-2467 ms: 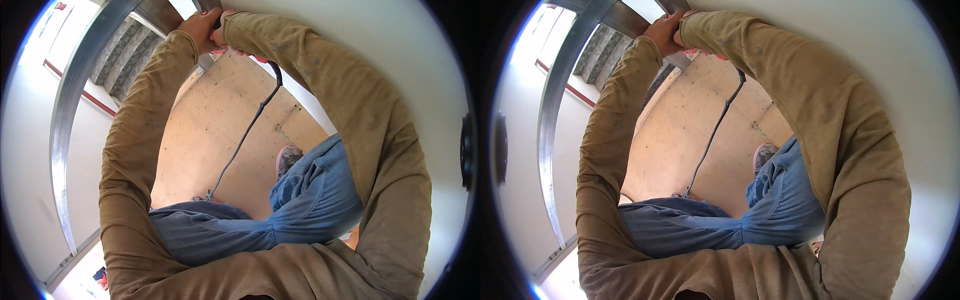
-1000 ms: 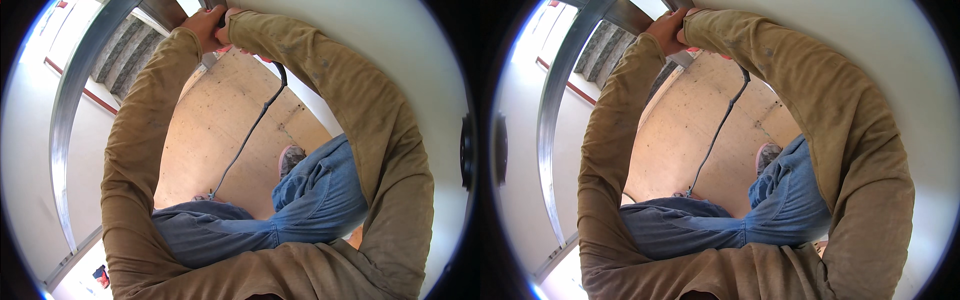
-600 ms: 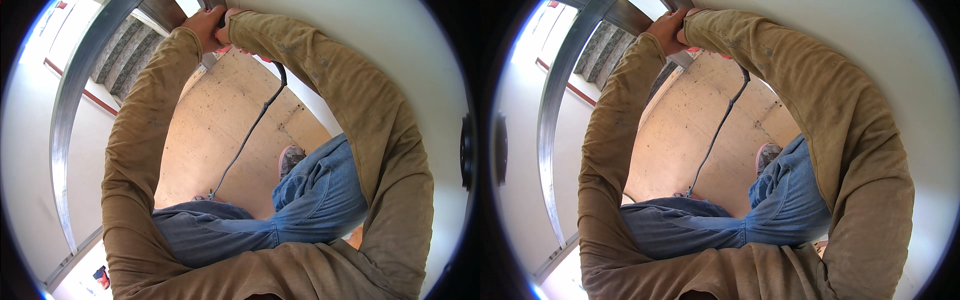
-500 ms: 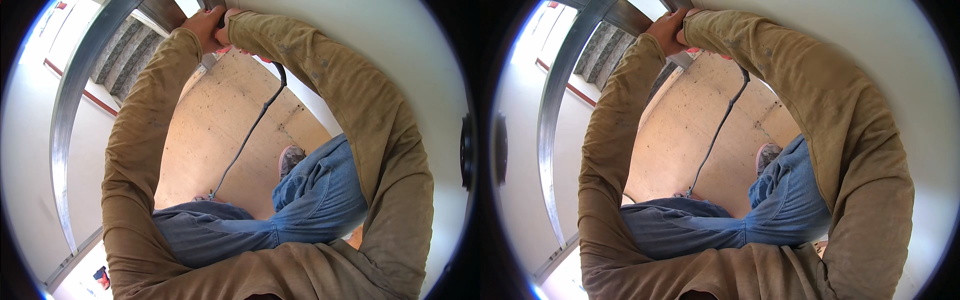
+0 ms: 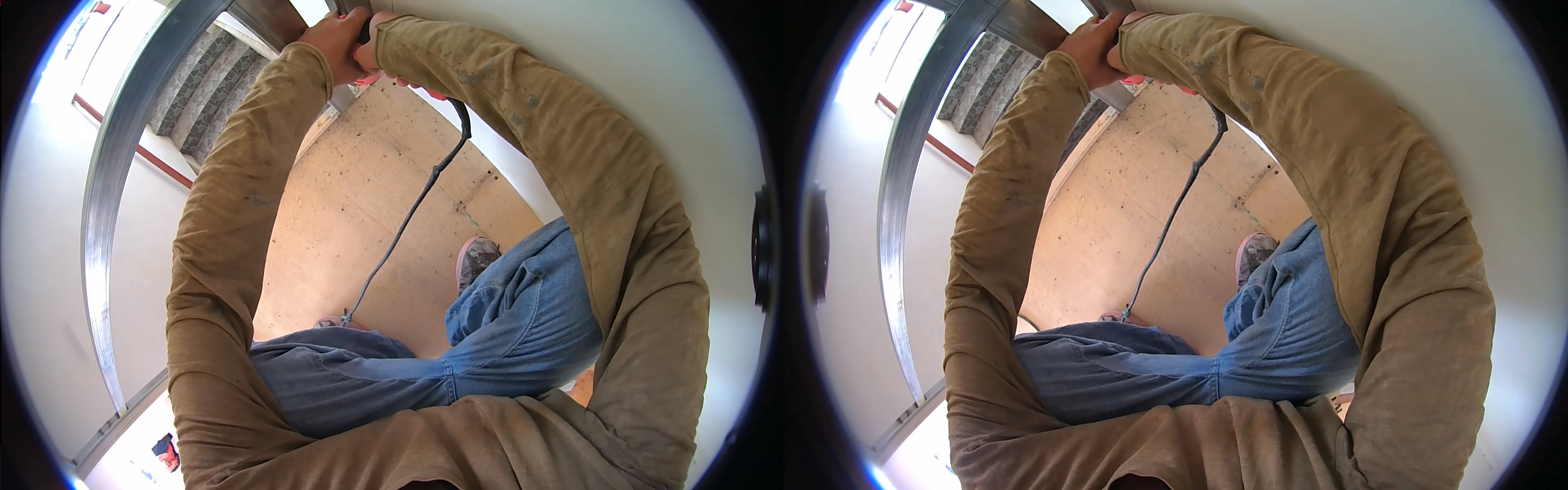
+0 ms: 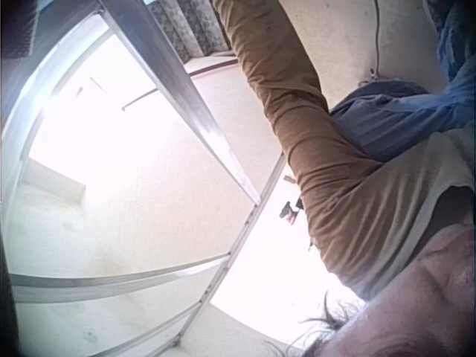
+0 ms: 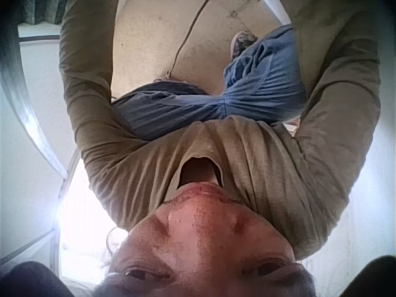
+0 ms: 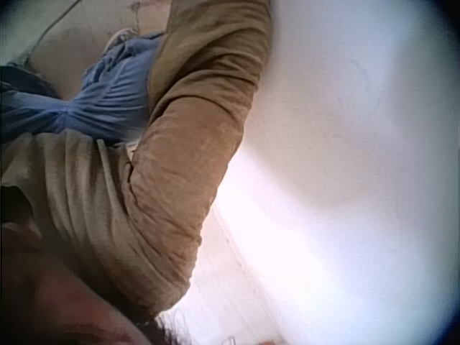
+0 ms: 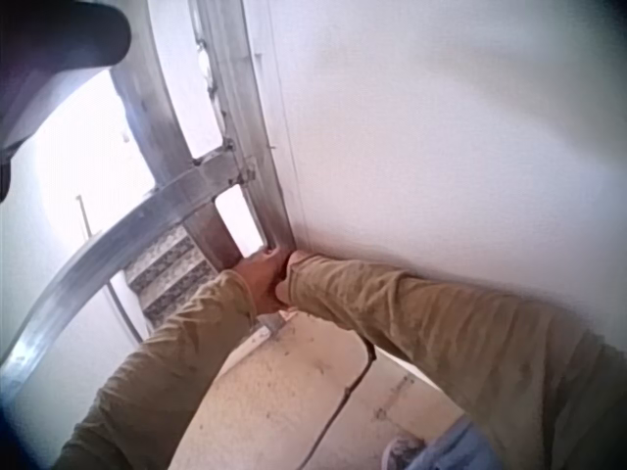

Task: The person uses a power drill to make holes in metal framing, then uses a screwdriver to secure hardware. The person also sorts small screws from a plastic bag into a container.

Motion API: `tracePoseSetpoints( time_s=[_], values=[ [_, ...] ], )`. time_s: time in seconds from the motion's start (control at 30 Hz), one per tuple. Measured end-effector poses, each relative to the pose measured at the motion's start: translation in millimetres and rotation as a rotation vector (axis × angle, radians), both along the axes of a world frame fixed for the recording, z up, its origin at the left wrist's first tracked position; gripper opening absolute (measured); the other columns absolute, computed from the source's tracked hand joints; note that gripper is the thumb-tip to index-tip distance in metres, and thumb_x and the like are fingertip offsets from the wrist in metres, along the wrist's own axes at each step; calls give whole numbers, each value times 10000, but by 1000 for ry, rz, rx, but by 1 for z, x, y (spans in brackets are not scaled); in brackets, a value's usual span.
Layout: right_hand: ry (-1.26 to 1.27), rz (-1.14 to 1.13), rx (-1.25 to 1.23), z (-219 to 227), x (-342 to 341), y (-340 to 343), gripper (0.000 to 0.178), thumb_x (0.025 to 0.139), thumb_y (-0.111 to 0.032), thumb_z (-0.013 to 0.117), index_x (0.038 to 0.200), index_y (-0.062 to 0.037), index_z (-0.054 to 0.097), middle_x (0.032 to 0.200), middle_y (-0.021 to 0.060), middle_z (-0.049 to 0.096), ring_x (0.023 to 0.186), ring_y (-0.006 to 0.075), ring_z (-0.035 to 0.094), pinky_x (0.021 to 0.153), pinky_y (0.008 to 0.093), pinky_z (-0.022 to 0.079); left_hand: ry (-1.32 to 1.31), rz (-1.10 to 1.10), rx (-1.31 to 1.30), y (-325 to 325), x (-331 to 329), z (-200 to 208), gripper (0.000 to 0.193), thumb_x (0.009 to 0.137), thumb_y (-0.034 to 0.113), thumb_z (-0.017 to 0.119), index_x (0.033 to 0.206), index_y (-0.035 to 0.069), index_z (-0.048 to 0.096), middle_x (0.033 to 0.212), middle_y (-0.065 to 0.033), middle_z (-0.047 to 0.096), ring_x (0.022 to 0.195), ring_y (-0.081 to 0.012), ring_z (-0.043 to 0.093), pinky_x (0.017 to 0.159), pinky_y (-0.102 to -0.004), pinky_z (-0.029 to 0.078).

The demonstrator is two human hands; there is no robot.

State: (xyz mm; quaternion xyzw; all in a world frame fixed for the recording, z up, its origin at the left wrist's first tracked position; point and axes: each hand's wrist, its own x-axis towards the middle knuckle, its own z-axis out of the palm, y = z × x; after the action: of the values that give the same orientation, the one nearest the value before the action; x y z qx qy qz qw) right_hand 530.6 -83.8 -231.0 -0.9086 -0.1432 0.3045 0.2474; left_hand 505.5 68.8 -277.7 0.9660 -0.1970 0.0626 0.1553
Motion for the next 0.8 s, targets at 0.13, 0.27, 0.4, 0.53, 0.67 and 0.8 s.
tracePoseSetpoints(
  time_s=[0.13, 0.27, 0.4, 0.53, 0.67, 0.8],
  values=[
    [8, 10, 14, 1, 0, 0, 271, 794, -219, 655, 883, 36, 632, 682, 143, 611, 547, 265, 630, 468, 394, 518, -31, -15, 20, 0, -1, 2, 758, 710, 335, 868, 1326, 114, 486, 1106, -215, 664, 1058, -415, 643, 916, -478, 533],
    [-27, -29, -154, 19, -13, 9, 262, 789, -207, 653, 884, 36, 628, 684, 144, 614, 549, 263, 632, 465, 394, 513, -49, -70, 38, 2, 2, 4, 740, 745, 425, 831, 1289, 42, 506, 1104, -248, 643, 1021, -436, 625, 891, -493, 521],
    [-7, -51, -28, -1, 0, 1, 246, 784, -192, 643, 867, 39, 630, 674, 137, 605, 535, 255, 616, 450, 397, 495, 32, -6, 31, -3, 3, 7, 758, 730, 444, 842, 1280, 49, 502, 1114, -260, 635, 1043, -454, 615, 900, -513, 515],
    [8, -23, -61, -2, 1, 4, 263, 786, -192, 647, 903, 42, 627, 661, 130, 595, 511, 248, 592, 439, 398, 482, 24, -54, -20, -2, 4, 6, 768, 723, 442, 847, 1284, 51, 498, 1115, -260, 635, 1046, -457, 614, 908, -514, 514],
    [27, 13, -39, 5, -6, 7, 274, 791, -195, 650, 924, 42, 623, 652, 130, 592, 499, 243, 586, 424, 392, 469, -10, -36, 11, 6, 0, 3, 750, 724, 441, 843, 1264, 48, 502, 1105, -260, 638, 1031, -460, 621, 908, -512, 514],
    [548, -63, -80, -17, 74, 3, 258, 800, -187, 655, 914, 43, 620, 638, 128, 582, 485, 236, 576, 402, 383, 446, 16, -55, -9, -13, 7, 13, 745, 722, 437, 842, 1261, 47, 506, 1110, -256, 640, 1034, -459, 624, 913, -507, 515]
  ],
)
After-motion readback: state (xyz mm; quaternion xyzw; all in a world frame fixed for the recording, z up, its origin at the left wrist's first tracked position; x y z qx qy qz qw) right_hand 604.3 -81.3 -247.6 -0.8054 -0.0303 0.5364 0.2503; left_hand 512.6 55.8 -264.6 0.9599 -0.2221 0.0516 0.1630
